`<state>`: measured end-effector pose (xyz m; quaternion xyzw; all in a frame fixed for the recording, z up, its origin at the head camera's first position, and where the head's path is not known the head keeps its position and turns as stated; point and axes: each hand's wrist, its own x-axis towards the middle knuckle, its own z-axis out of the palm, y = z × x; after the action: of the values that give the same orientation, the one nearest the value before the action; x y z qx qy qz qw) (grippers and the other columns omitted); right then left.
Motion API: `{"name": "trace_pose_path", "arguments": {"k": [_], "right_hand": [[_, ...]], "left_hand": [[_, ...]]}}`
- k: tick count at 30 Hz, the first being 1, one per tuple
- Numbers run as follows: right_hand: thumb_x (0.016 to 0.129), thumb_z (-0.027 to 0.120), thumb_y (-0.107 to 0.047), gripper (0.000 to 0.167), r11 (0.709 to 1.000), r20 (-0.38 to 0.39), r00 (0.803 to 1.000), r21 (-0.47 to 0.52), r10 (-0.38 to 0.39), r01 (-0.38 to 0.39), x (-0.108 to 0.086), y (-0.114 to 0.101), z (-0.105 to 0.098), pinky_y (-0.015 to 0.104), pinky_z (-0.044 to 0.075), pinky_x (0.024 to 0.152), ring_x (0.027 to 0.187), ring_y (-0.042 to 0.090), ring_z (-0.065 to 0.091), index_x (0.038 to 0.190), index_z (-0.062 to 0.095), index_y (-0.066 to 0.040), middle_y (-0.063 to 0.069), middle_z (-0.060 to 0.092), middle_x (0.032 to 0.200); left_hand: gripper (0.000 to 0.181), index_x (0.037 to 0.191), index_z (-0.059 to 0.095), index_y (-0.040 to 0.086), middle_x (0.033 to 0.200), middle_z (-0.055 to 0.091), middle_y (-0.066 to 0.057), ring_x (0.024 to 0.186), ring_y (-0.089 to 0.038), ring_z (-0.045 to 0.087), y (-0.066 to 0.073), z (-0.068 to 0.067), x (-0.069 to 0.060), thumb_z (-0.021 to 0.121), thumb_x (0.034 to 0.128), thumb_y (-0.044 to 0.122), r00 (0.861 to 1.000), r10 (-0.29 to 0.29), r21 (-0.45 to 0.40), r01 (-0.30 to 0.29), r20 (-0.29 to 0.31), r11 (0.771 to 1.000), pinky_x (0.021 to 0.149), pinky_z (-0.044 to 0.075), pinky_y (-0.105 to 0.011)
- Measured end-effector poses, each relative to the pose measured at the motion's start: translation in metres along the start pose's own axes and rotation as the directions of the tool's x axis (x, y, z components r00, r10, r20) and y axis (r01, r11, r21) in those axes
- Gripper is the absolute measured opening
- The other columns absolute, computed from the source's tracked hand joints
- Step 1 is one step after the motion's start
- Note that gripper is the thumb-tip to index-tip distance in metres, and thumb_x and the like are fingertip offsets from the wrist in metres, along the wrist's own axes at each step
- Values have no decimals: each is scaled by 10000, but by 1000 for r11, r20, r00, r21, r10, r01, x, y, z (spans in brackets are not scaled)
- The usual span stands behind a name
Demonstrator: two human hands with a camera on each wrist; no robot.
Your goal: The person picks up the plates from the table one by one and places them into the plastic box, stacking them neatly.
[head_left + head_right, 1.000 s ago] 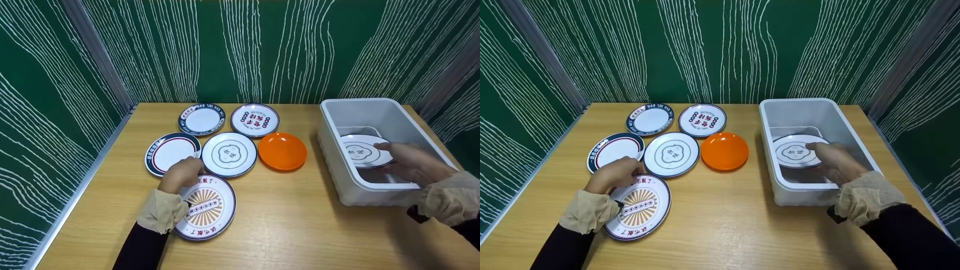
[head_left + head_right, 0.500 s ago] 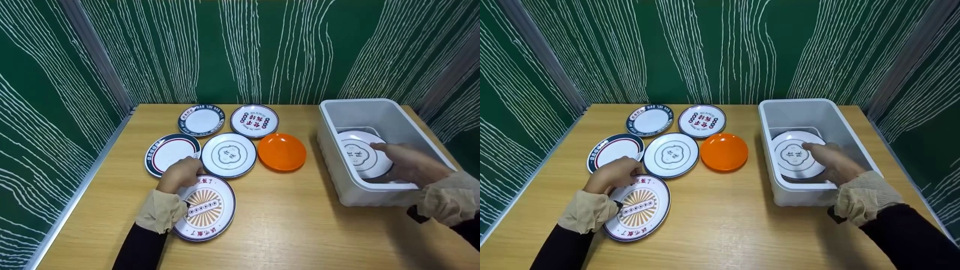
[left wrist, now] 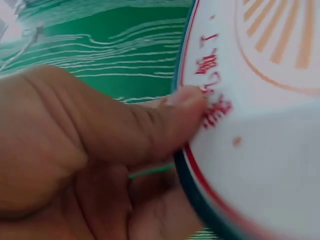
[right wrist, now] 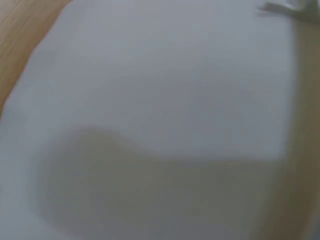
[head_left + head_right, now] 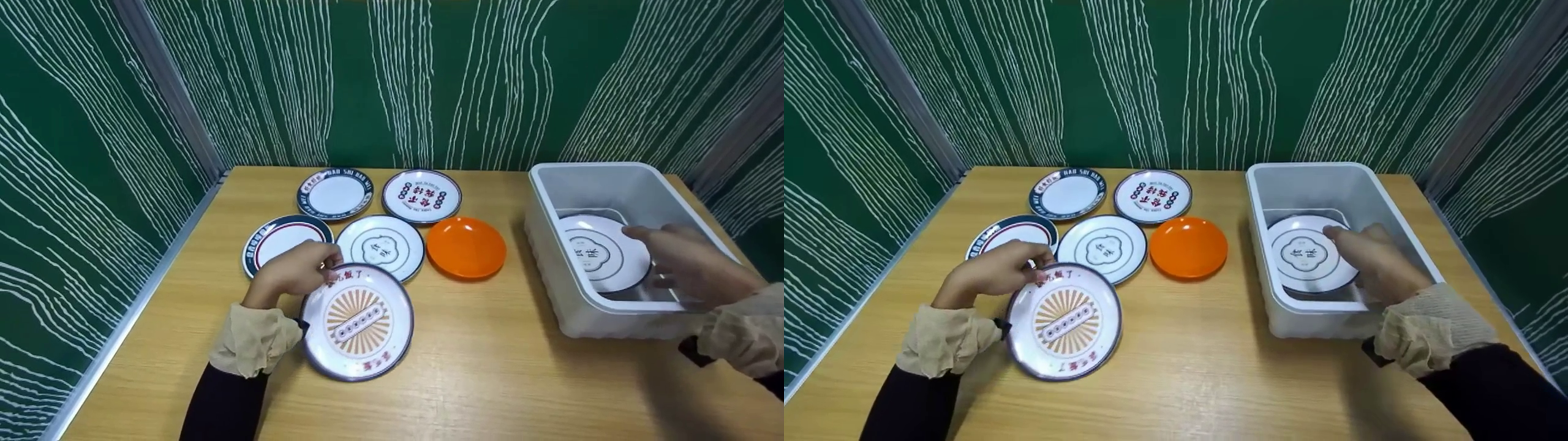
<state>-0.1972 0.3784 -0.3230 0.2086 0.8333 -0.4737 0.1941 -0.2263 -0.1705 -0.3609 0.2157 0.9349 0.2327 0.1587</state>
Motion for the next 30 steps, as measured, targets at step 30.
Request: {"name": "trace_pose_path", "arguments": {"k": [30], "right_hand": [[1049, 472, -535, 850, 897, 201, 910, 341, -363, 282, -66, -91, 146, 349, 515, 1054, 1172, 273, 564, 1601, 109, -1, 228, 383, 1456]], "left_hand": [[292, 1315, 473, 2, 1253, 541, -180, 1085, -249, 630, 79, 11, -7, 539, 1032, -22, 916, -350, -981, -168, -193, 101, 897, 605, -345]]}}
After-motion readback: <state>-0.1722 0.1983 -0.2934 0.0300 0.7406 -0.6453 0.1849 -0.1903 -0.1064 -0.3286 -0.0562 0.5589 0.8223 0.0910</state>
